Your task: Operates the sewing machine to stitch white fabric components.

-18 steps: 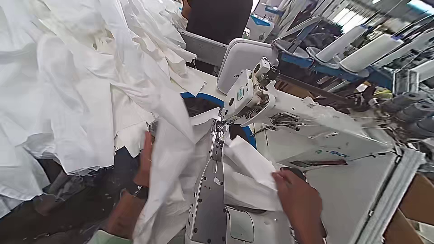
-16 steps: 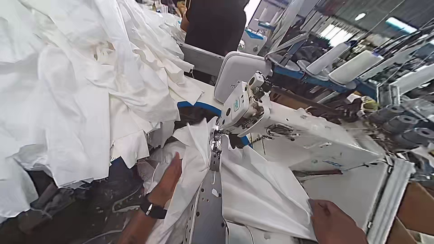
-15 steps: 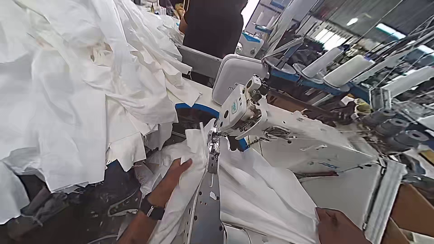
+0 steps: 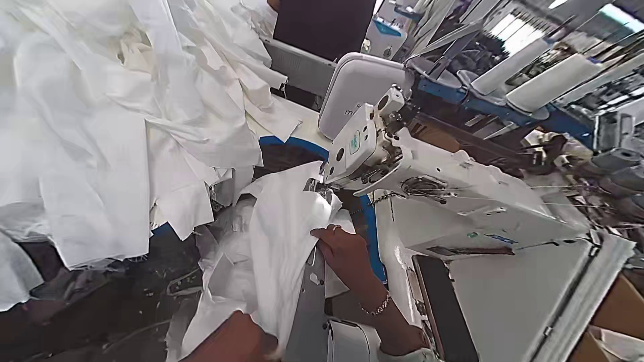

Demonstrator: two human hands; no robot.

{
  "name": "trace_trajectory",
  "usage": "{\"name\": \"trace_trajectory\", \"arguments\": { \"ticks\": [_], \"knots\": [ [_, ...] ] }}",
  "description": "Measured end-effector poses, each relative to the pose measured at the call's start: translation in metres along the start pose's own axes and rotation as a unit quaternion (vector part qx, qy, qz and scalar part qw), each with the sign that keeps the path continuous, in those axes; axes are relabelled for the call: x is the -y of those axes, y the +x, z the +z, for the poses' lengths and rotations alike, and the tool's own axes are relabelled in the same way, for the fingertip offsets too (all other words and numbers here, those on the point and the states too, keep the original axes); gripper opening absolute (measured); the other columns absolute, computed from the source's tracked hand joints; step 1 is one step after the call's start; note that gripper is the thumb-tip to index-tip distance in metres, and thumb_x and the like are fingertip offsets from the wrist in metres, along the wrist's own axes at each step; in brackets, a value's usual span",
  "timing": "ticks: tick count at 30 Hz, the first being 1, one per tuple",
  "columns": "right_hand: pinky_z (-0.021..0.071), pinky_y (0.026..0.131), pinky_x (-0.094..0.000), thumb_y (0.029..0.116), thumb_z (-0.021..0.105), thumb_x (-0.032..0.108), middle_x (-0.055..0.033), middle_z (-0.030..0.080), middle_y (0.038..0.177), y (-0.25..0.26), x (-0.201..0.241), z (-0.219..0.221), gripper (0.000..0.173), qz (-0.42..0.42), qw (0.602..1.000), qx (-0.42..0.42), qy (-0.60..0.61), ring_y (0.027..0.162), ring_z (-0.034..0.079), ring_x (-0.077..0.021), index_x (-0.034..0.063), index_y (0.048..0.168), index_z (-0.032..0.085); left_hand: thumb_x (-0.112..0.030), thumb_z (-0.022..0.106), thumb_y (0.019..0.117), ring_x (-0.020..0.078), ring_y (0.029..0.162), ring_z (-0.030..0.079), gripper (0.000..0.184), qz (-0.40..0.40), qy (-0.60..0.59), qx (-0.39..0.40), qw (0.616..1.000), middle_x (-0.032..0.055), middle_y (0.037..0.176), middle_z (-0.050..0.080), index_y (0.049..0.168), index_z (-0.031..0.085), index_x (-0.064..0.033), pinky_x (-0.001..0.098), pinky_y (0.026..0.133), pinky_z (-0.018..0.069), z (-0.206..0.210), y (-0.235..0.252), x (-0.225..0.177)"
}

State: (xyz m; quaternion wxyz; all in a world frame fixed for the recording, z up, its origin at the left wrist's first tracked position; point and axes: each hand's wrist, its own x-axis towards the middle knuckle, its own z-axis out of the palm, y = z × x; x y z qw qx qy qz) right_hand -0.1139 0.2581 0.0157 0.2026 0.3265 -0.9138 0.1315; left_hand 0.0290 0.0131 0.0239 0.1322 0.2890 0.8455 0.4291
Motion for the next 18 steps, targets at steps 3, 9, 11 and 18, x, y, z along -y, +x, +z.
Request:
{"name": "trace_trajectory", "arguments": {
  "ticks": [3, 9, 11, 18],
  "knots": [
    [0.0470, 0.039, -0.0411, 0.0889, 0.056, 0.013, -0.0134, 0.065, 0.066, -0.003, 0.011, 0.001, 0.023, -0.010, 1.000, -0.015, -0.015, 0.051, 0.065, -0.0280, 0.0036, 0.084, 0.076, -0.029, 0.069, 0.0939, 0.0274, 0.056, 0.063, 0.035, 0.062, -0.055, -0.026, 0.996, 0.0122, 0.060, 0.062, 0.075, 0.069, -0.0004, 0.0483, 0.053, 0.0484, -0.013, 0.039, -0.002],
    [0.0486, 0.043, -0.0450, 0.0824, 0.070, 0.021, -0.0111, 0.066, 0.067, -0.005, 0.003, -0.017, 0.057, 0.133, 0.990, -0.035, -0.023, 0.049, 0.061, -0.0279, -0.0084, 0.131, 0.063, -0.015, 0.056, 0.0987, 0.0366, 0.122, 0.064, 0.043, -0.069, -0.118, -0.290, 0.947, 0.0284, 0.139, 0.058, 0.135, 0.055, 0.0084, 0.0485, 0.097, 0.0544, 0.026, 0.152, 0.028],
    [0.0488, 0.045, -0.0464, 0.0772, 0.078, 0.023, -0.0128, 0.068, 0.073, -0.017, 0.002, -0.024, 0.073, 0.146, 0.989, 0.013, 0.008, 0.051, 0.061, -0.0296, -0.0037, 0.142, 0.058, -0.019, 0.044, 0.1042, 0.0286, 0.122, 0.064, 0.048, -0.093, -0.187, -0.300, 0.931, 0.0237, 0.138, 0.059, 0.144, 0.043, 0.0078, 0.0448, 0.098, 0.0547, 0.046, 0.147, 0.029],
    [0.0461, 0.040, -0.0373, 0.0869, 0.061, 0.011, -0.0150, 0.066, 0.069, -0.004, 0.016, 0.005, 0.023, 0.005, 0.995, -0.102, -0.015, 0.049, 0.062, -0.0259, 0.0070, 0.098, 0.082, -0.016, 0.034, 0.1074, 0.0218, 0.136, 0.055, 0.048, -0.004, -0.258, -0.326, 0.909, 0.0238, 0.146, 0.054, 0.145, 0.039, 0.0128, 0.0358, 0.112, 0.0466, 0.046, 0.142, 0.051]
  ]
}}
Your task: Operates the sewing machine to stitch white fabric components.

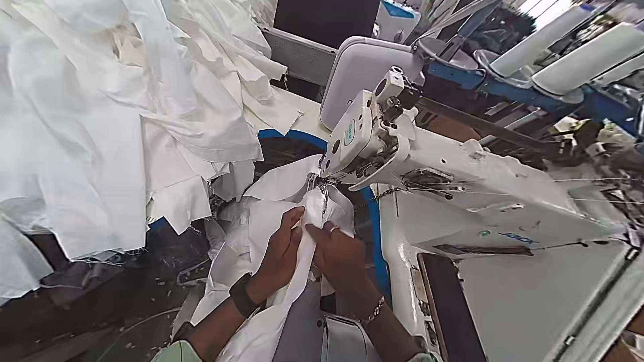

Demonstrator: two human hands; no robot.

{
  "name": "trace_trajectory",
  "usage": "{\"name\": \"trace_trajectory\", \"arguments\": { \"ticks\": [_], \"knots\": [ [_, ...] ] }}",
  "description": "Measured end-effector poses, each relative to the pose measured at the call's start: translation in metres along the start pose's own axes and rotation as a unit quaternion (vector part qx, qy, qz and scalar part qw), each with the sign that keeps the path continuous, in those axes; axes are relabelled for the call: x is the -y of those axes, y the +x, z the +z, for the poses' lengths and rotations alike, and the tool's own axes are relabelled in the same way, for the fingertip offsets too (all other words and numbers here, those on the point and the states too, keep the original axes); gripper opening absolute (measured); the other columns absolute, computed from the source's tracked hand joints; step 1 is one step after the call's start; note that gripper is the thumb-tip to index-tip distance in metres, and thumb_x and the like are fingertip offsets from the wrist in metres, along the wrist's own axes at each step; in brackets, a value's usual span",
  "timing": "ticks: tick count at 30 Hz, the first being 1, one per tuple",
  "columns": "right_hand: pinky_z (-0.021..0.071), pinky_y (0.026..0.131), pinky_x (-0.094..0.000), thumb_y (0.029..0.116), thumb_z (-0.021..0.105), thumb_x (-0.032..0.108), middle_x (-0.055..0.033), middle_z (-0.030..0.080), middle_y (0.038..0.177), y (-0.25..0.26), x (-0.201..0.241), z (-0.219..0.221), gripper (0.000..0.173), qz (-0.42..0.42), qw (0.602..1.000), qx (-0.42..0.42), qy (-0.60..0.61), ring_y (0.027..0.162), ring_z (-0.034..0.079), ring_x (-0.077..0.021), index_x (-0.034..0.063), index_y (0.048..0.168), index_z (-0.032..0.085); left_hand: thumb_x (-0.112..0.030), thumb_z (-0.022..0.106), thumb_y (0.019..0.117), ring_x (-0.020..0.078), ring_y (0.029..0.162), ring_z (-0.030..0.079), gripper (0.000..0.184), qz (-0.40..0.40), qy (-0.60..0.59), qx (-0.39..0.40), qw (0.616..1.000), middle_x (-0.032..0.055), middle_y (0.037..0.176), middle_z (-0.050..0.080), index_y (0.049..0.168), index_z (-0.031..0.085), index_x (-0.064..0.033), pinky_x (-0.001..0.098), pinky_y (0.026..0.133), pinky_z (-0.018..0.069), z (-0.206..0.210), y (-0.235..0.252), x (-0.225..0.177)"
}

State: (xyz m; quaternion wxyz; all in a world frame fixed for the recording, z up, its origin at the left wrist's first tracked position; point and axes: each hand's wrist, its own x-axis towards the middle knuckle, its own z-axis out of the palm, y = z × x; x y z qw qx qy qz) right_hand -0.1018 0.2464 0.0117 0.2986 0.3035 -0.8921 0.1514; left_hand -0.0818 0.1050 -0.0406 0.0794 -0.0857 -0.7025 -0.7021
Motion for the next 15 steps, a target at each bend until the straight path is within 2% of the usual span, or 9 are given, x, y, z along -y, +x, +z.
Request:
{"name": "trace_trajectory", "arguments": {
  "ticks": [2, 3, 4, 5, 6, 8, 11, 13, 15],
  "knots": [
    [0.0545, 0.053, -0.0499, 0.0938, 0.066, 0.021, -0.0186, 0.072, 0.081, 0.007, -0.015, -0.019, 0.038, 0.174, 0.982, 0.068, -0.007, 0.064, 0.070, -0.0340, -0.0063, 0.120, 0.071, -0.015, 0.042, 0.1042, 0.0275, 0.129, 0.059, 0.040, -0.024, 0.124, 0.027, 0.992, 0.0216, 0.139, 0.059, 0.135, 0.056, 0.0052, 0.0414, 0.105, 0.0517, -0.007, 0.010, -0.010],
    [0.0539, 0.064, -0.0567, 0.0953, 0.069, 0.028, -0.0202, 0.071, 0.087, 0.012, -0.025, -0.034, 0.052, 0.274, 0.952, 0.138, 0.009, 0.074, 0.069, -0.0381, -0.0063, 0.134, 0.061, -0.015, 0.046, 0.1035, 0.0305, 0.123, 0.062, 0.034, -0.020, 0.166, 0.019, 0.986, 0.0225, 0.133, 0.062, 0.126, 0.062, 0.0045, 0.0436, 0.100, 0.0532, -0.008, 0.021, -0.014],
    [0.0512, 0.074, -0.0614, 0.0964, 0.070, 0.029, -0.0228, 0.071, 0.092, 0.017, -0.035, -0.047, 0.051, 0.344, 0.917, 0.200, 0.024, 0.082, 0.068, -0.0417, -0.0045, 0.134, 0.060, -0.015, 0.050, 0.1027, 0.0309, 0.113, 0.067, 0.028, -0.014, 0.199, -0.001, 0.980, 0.0228, 0.124, 0.066, 0.115, 0.066, 0.0048, 0.0433, 0.093, 0.0560, -0.006, 0.032, -0.018],
    [0.0491, 0.079, -0.0627, 0.0975, 0.070, 0.025, -0.0244, 0.071, 0.093, 0.017, -0.043, -0.054, 0.037, 0.374, 0.897, 0.235, 0.032, 0.088, 0.068, -0.0432, -0.0040, 0.121, 0.068, -0.014, 0.053, 0.1022, 0.0309, 0.102, 0.070, 0.027, -0.022, 0.223, -0.010, 0.974, 0.0225, 0.114, 0.068, 0.113, 0.066, 0.0057, 0.0436, 0.088, 0.0575, -0.003, 0.039, -0.023],
    [0.0474, 0.079, -0.0614, 0.0992, 0.067, 0.022, -0.0243, 0.071, 0.091, 0.013, -0.045, -0.058, 0.028, 0.376, 0.892, 0.248, 0.031, 0.088, 0.067, -0.0423, -0.0043, 0.109, 0.072, -0.016, 0.054, 0.1022, 0.0324, 0.096, 0.070, 0.028, -0.041, 0.241, -0.002, 0.970, 0.0226, 0.110, 0.068, 0.116, 0.065, 0.0061, 0.0460, 0.085, 0.0569, 0.001, 0.042, -0.027],
    [0.0485, 0.072, -0.0588, 0.0990, 0.064, 0.016, -0.0224, 0.070, 0.083, 0.006, -0.038, -0.056, 0.022, 0.325, 0.925, 0.194, 0.030, 0.079, 0.067, -0.0398, -0.0040, 0.098, 0.074, -0.022, 0.056, 0.1032, 0.0373, 0.095, 0.069, 0.041, -0.080, 0.261, 0.011, 0.962, 0.0240, 0.112, 0.068, 0.135, 0.058, 0.0037, 0.0519, 0.085, 0.0548, 0.007, 0.038, -0.030],
    [0.0544, 0.065, -0.0508, 0.0923, 0.062, 0.009, -0.0183, 0.074, 0.083, -0.001, -0.024, -0.036, 0.019, 0.213, 0.972, 0.073, 0.066, 0.072, 0.071, -0.0330, -0.0020, 0.096, 0.078, -0.033, 0.056, 0.1034, 0.0377, 0.095, 0.068, 0.057, -0.100, 0.278, 0.037, 0.955, 0.0237, 0.113, 0.068, 0.153, 0.047, -0.0070, 0.0518, 0.085, 0.0537, 0.004, 0.032, -0.028],
    [0.0550, 0.066, -0.0411, 0.0875, 0.063, 0.008, -0.0146, 0.072, 0.083, -0.006, -0.024, -0.023, 0.018, 0.157, 0.981, 0.036, 0.110, 0.075, 0.070, -0.0268, 0.0016, 0.092, 0.079, -0.035, 0.068, 0.0966, 0.0391, 0.101, 0.065, 0.069, -0.068, 0.265, 0.023, 0.962, 0.0277, 0.123, 0.062, 0.153, 0.045, -0.0020, 0.0505, 0.088, 0.0536, 0.004, 0.032, -0.024],
    [0.0579, 0.076, -0.0373, 0.0868, 0.065, 0.010, -0.0165, 0.075, 0.101, -0.007, -0.030, -0.016, 0.016, 0.133, 0.975, 0.035, 0.177, 0.090, 0.072, -0.0239, 0.0025, 0.089, 0.079, -0.035, 0.078, 0.0878, 0.0427, 0.110, 0.063, 0.067, -0.014, 0.267, -0.004, 0.964, 0.0310, 0.131, 0.057, 0.138, 0.057, 0.0034, 0.0500, 0.090, 0.0547, 0.005, 0.032, -0.023]
  ]
}}
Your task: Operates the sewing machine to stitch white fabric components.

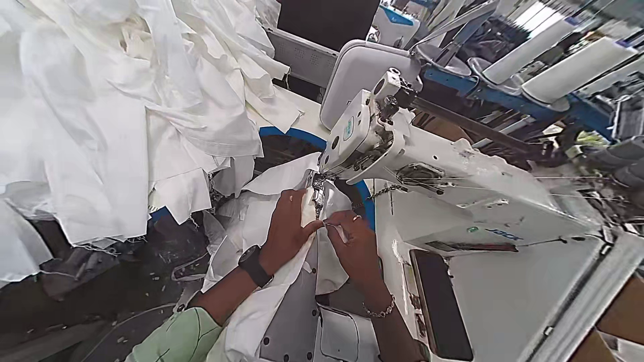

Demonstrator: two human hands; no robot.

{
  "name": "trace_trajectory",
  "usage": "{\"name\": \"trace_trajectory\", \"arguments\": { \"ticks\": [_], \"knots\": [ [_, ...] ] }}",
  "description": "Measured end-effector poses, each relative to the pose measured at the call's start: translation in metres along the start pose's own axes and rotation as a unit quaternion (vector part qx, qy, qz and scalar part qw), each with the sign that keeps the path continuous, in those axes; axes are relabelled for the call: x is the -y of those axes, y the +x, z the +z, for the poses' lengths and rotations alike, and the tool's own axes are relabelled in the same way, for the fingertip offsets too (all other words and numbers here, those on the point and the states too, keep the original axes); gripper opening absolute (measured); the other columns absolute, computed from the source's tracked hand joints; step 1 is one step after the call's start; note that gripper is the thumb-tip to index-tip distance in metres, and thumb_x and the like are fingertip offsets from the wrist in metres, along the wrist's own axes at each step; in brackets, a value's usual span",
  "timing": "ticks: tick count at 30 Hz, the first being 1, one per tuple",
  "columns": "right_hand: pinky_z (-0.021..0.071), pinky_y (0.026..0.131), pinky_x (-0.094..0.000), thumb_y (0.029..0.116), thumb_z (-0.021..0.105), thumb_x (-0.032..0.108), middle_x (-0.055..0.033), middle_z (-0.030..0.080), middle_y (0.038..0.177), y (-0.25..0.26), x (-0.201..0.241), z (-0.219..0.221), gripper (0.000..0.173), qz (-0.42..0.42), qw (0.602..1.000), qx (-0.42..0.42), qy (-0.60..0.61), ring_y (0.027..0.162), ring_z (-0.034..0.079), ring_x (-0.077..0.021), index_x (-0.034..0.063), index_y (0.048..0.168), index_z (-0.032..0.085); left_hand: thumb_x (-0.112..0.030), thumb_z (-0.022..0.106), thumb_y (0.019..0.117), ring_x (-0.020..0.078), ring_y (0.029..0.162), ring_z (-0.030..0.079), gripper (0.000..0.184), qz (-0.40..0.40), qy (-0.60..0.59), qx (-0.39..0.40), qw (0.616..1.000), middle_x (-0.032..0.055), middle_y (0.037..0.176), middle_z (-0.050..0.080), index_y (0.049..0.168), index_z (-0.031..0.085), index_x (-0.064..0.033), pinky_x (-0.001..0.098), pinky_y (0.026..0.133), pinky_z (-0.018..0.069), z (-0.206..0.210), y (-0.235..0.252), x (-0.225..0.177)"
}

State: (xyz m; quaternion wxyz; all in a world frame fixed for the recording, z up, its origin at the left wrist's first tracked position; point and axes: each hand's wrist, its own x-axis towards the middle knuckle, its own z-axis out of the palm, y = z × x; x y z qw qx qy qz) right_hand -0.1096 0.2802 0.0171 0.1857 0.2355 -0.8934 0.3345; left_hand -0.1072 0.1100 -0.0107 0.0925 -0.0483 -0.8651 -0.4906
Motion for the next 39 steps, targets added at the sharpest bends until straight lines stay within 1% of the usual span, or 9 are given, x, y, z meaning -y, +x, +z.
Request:
{"name": "trace_trajectory", "arguments": {
  "ticks": [2, 5, 7, 10, 16, 21, 26, 35, 39],
  "knots": [
    [0.0554, 0.081, -0.0272, 0.0882, 0.063, 0.010, -0.0175, 0.071, 0.126, 0.001, -0.004, -0.001, 0.016, 0.025, 0.997, 0.036, 0.071, 0.098, 0.071, -0.0129, 0.0017, 0.089, 0.077, -0.039, 0.073, 0.0902, 0.0486, 0.121, 0.057, 0.052, 0.056, 0.031, -0.008, 0.998, 0.0324, 0.137, 0.055, 0.126, 0.069, -0.0011, 0.0556, 0.096, 0.0505, 0.000, -0.009, 0.001],
    [0.0473, 0.070, -0.0140, 0.0885, 0.058, 0.006, -0.0173, 0.068, 0.128, -0.003, -0.004, 0.002, 0.023, 0.068, 0.981, 0.071, 0.166, 0.081, 0.060, 0.0027, -0.0052, 0.101, 0.074, -0.022, 0.049, 0.1044, 0.0493, 0.142, 0.043, 0.039, 0.108, 0.084, 0.037, 0.990, 0.0248, 0.153, 0.048, 0.136, 0.065, -0.0064, 0.0634, 0.110, 0.0393, -0.004, -0.019, 0.005],
    [0.0463, 0.070, -0.0123, 0.0868, 0.058, 0.004, -0.0234, 0.061, 0.138, -0.004, -0.002, 0.001, 0.016, 0.076, 0.972, 0.079, 0.209, 0.082, 0.059, 0.0046, -0.0053, 0.088, 0.071, -0.007, 0.045, 0.1016, 0.0446, 0.146, 0.040, 0.043, 0.115, 0.078, 0.067, 0.988, 0.0207, 0.156, 0.047, 0.142, 0.058, -0.0021, 0.0663, 0.112, 0.0354, -0.005, -0.016, 0.006],
    [0.0468, 0.072, -0.0129, 0.0840, 0.062, 0.006, -0.0256, 0.057, 0.143, -0.004, 0.001, -0.003, 0.013, 0.070, 0.967, 0.106, 0.219, 0.086, 0.060, 0.0040, -0.0019, 0.077, 0.069, -0.014, 0.044, 0.1044, 0.0423, 0.147, 0.040, 0.039, 0.126, 0.086, 0.068, 0.986, 0.0202, 0.154, 0.049, 0.136, 0.059, 0.0032, 0.0686, 0.114, 0.0297, -0.004, -0.003, 0.009],
    [0.0454, 0.067, -0.0090, 0.0823, 0.067, 0.004, -0.0248, 0.053, 0.147, 0.000, -0.003, 0.005, 0.011, 0.098, 0.945, 0.119, 0.287, 0.079, 0.057, 0.0090, -0.0021, 0.073, 0.068, -0.006, 0.047, 0.0998, 0.0397, 0.138, 0.053, 0.036, 0.175, 0.065, 0.006, 0.982, 0.0222, 0.145, 0.058, 0.128, 0.064, 0.0065, 0.0526, 0.112, 0.0434, 0.003, -0.008, 0.012],
    [0.0499, 0.088, -0.0127, 0.0831, 0.070, 0.006, -0.0258, 0.051, 0.149, 0.013, -0.001, 0.027, 0.008, 0.130, 0.943, 0.093, 0.292, 0.115, 0.061, 0.0007, 0.0009, 0.078, 0.074, -0.001, 0.051, 0.0929, 0.0376, 0.135, 0.056, 0.047, 0.151, -0.034, 0.008, 0.988, 0.0280, 0.141, 0.058, 0.138, 0.053, 0.0144, 0.0430, 0.114, 0.0446, 0.001, -0.008, 0.012],
    [0.0518, 0.077, -0.0117, 0.0807, 0.070, 0.011, -0.0229, 0.064, 0.136, 0.002, 0.018, 0.029, 0.011, 0.118, 0.979, 0.012, 0.167, 0.092, 0.067, 0.0031, 0.0024, 0.080, 0.077, 0.003, 0.056, 0.0891, 0.0425, 0.133, 0.057, 0.026, 0.168, -0.055, -0.020, 0.984, 0.0292, 0.138, 0.060, 0.113, 0.064, 0.0086, 0.0474, 0.109, 0.0483, 0.004, -0.006, 0.012],
    [0.0462, 0.064, -0.0078, 0.0772, 0.071, 0.008, -0.0201, 0.063, 0.138, 0.012, 0.012, 0.027, 0.008, 0.167, 0.960, 0.036, 0.223, 0.079, 0.059, 0.0103, 0.0028, 0.071, 0.074, 0.005, 0.057, 0.0853, 0.0433, 0.134, 0.056, 0.027, 0.159, -0.053, -0.029, 0.985, 0.0291, 0.139, 0.059, 0.112, 0.065, 0.0065, 0.0457, 0.110, 0.0476, 0.010, -0.001, 0.011],
    [0.0509, 0.076, -0.0104, 0.0812, 0.069, 0.012, -0.0204, 0.065, 0.136, 0.007, 0.021, 0.035, 0.012, 0.156, 0.975, 0.004, 0.159, 0.093, 0.066, 0.0049, 0.0022, 0.076, 0.074, 0.004, 0.061, 0.0850, 0.0402, 0.133, 0.057, 0.035, 0.132, -0.085, -0.030, 0.987, 0.0298, 0.140, 0.057, 0.119, 0.061, 0.0101, 0.0438, 0.109, 0.0485, 0.013, -0.002, 0.012]
  ]
}}
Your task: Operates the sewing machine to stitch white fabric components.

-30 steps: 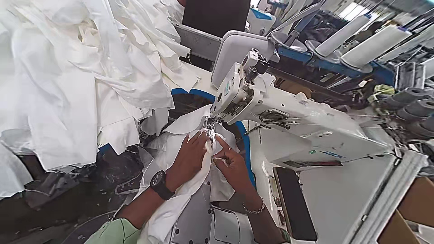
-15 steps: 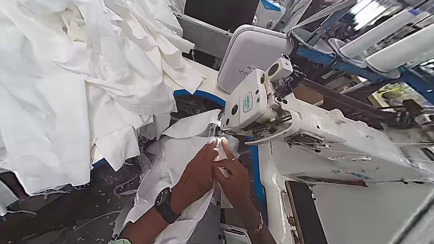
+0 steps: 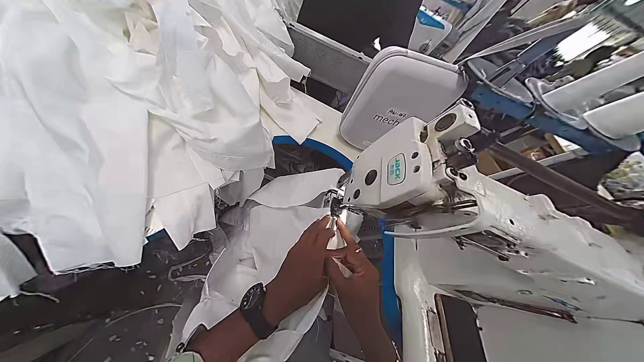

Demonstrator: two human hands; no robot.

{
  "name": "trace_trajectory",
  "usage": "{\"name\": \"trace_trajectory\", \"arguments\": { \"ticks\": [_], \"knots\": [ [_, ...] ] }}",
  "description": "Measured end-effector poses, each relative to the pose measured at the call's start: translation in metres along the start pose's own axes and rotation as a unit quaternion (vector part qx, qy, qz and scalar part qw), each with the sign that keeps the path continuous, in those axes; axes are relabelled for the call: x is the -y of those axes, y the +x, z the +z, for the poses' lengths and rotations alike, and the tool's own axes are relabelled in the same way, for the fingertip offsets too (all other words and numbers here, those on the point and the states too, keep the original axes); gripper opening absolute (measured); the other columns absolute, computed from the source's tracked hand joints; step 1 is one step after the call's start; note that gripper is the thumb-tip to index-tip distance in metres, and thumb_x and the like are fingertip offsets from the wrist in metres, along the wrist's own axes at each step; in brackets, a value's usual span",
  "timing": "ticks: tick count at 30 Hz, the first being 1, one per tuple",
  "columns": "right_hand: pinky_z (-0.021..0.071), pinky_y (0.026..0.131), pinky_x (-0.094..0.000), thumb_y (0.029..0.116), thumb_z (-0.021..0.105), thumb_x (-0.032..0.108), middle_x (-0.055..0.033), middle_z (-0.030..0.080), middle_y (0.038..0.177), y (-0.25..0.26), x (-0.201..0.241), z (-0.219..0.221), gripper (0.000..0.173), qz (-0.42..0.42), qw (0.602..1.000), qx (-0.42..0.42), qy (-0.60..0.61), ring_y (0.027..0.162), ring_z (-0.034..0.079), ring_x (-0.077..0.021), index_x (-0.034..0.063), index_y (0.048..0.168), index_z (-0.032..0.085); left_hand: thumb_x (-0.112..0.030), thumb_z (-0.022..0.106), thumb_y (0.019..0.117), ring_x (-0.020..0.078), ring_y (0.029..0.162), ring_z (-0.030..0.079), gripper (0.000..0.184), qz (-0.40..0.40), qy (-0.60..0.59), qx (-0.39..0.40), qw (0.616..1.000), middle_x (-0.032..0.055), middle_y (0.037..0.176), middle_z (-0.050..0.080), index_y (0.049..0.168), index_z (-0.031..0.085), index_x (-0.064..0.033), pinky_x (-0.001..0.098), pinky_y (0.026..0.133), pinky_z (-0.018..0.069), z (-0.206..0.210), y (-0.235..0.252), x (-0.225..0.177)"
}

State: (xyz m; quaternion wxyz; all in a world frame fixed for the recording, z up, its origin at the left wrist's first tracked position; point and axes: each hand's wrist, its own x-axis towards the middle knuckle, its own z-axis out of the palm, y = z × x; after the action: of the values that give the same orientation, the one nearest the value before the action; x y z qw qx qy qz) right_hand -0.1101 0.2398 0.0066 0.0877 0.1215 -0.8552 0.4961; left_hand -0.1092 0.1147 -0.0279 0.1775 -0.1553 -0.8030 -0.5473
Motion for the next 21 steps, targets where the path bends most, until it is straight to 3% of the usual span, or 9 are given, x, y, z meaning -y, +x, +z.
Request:
{"name": "trace_trajectory", "arguments": {
  "ticks": [4, 7, 9, 10, 12, 14, 16, 18, 21],
  "knots": [
    [0.0562, 0.076, -0.0339, 0.0843, 0.068, 0.011, -0.0248, 0.065, 0.131, 0.010, 0.011, 0.013, 0.013, -0.034, 0.992, -0.043, -0.118, 0.098, 0.070, -0.0224, 0.0010, 0.086, 0.076, 0.006, 0.053, 0.0935, 0.0439, 0.122, 0.063, 0.020, -0.040, -0.025, -0.030, 0.998, 0.0341, 0.132, 0.060, 0.110, 0.060, 0.0145, 0.0493, 0.100, 0.0520, 0.006, 0.019, 0.006],
    [0.0559, 0.067, -0.0483, 0.0913, 0.067, 0.010, -0.0219, 0.072, 0.098, -0.004, 0.031, 0.001, 0.019, -0.023, 0.974, -0.040, -0.224, 0.080, 0.070, -0.0333, -0.0019, 0.100, 0.078, -0.002, 0.060, 0.0931, 0.0455, 0.107, 0.065, 0.026, -0.083, 0.020, 0.012, 0.996, 0.0316, 0.113, 0.066, 0.113, 0.064, 0.0138, 0.0538, 0.094, 0.0515, -0.006, 0.023, 0.001],
    [0.0557, 0.067, -0.0530, 0.0921, 0.066, 0.011, -0.0189, 0.073, 0.085, -0.034, 0.048, -0.029, 0.022, 0.027, 0.965, -0.006, -0.260, 0.072, 0.069, -0.0329, -0.0040, 0.105, 0.077, -0.022, 0.058, 0.1026, 0.0324, 0.091, 0.065, 0.039, -0.158, -0.008, 0.156, 0.975, 0.0203, 0.098, 0.066, 0.127, 0.059, 0.0077, 0.0486, 0.085, 0.0525, -0.043, 0.016, -0.022],
    [0.0545, 0.065, -0.0517, 0.0895, 0.068, 0.011, -0.0168, 0.071, 0.078, -0.053, 0.046, -0.041, 0.022, 0.051, 0.966, 0.006, -0.252, 0.067, 0.067, -0.0301, -0.0051, 0.101, 0.076, -0.025, 0.058, 0.1040, 0.0324, 0.088, 0.064, 0.041, -0.191, -0.029, 0.238, 0.952, 0.0209, 0.096, 0.066, 0.130, 0.057, 0.0073, 0.0497, 0.084, 0.0514, -0.061, 0.010, -0.033],
    [0.0448, 0.056, -0.0322, 0.0860, 0.071, 0.017, -0.0013, 0.058, 0.061, -0.086, 0.021, -0.064, 0.017, 0.123, 0.973, 0.062, -0.186, 0.054, 0.052, -0.0101, -0.0002, 0.085, 0.072, -0.016, 0.056, 0.1045, 0.0376, 0.089, 0.066, 0.033, -0.224, -0.028, 0.301, 0.926, 0.0250, 0.096, 0.067, 0.126, 0.060, 0.0077, 0.0535, 0.084, 0.0507, -0.075, -0.012, -0.054],
    [0.0405, 0.053, -0.0203, 0.0884, 0.068, 0.018, 0.0082, 0.049, 0.057, -0.098, -0.001, -0.075, 0.018, 0.152, 0.974, 0.121, -0.113, 0.051, 0.046, 0.0012, 0.0054, 0.077, 0.064, -0.011, 0.050, 0.1042, 0.0340, 0.070, 0.062, 0.025, -0.185, -0.007, 0.217, 0.958, 0.0208, 0.076, 0.062, 0.108, 0.066, 0.0084, 0.0496, 0.068, 0.0488, -0.070, -0.040, -0.061],
    [0.0399, 0.051, -0.0290, 0.0924, 0.063, 0.018, 0.0010, 0.047, 0.055, -0.084, 0.026, -0.071, 0.024, 0.033, 0.964, 0.148, -0.219, 0.050, 0.048, -0.0092, 0.0022, 0.075, 0.063, -0.010, 0.048, 0.1039, 0.0298, 0.061, 0.061, 0.027, -0.122, 0.007, 0.132, 0.984, 0.0165, 0.066, 0.060, 0.098, 0.069, 0.0062, 0.0461, 0.060, 0.0482, -0.059, -0.051, -0.053],
    [0.0497, 0.045, -0.0418, 0.0887, 0.064, 0.013, -0.0097, 0.059, 0.056, -0.079, 0.073, -0.046, 0.020, -0.113, 0.908, 0.138, -0.379, 0.049, 0.064, -0.0252, -0.0008, 0.076, 0.070, -0.011, 0.050, 0.1009, 0.0299, 0.057, 0.065, 0.027, -0.062, 0.028, 0.078, 0.995, 0.0149, 0.063, 0.063, 0.092, 0.072, 0.0033, 0.0473, 0.055, 0.0510, -0.044, -0.054, -0.040],
    [0.0519, 0.045, -0.0453, 0.0853, 0.067, 0.010, -0.0120, 0.064, 0.061, -0.097, 0.086, -0.008, 0.011, -0.103, 0.884, 0.175, -0.421, 0.054, 0.068, -0.0299, 0.0012, 0.080, 0.072, -0.014, 0.052, 0.0974, 0.0278, 0.053, 0.062, 0.029, -0.040, 0.033, 0.028, 0.998, 0.0125, 0.058, 0.060, 0.080, 0.071, 0.0003, 0.0461, 0.051, 0.0467, -0.042, -0.049, -0.029]
  ]
}}
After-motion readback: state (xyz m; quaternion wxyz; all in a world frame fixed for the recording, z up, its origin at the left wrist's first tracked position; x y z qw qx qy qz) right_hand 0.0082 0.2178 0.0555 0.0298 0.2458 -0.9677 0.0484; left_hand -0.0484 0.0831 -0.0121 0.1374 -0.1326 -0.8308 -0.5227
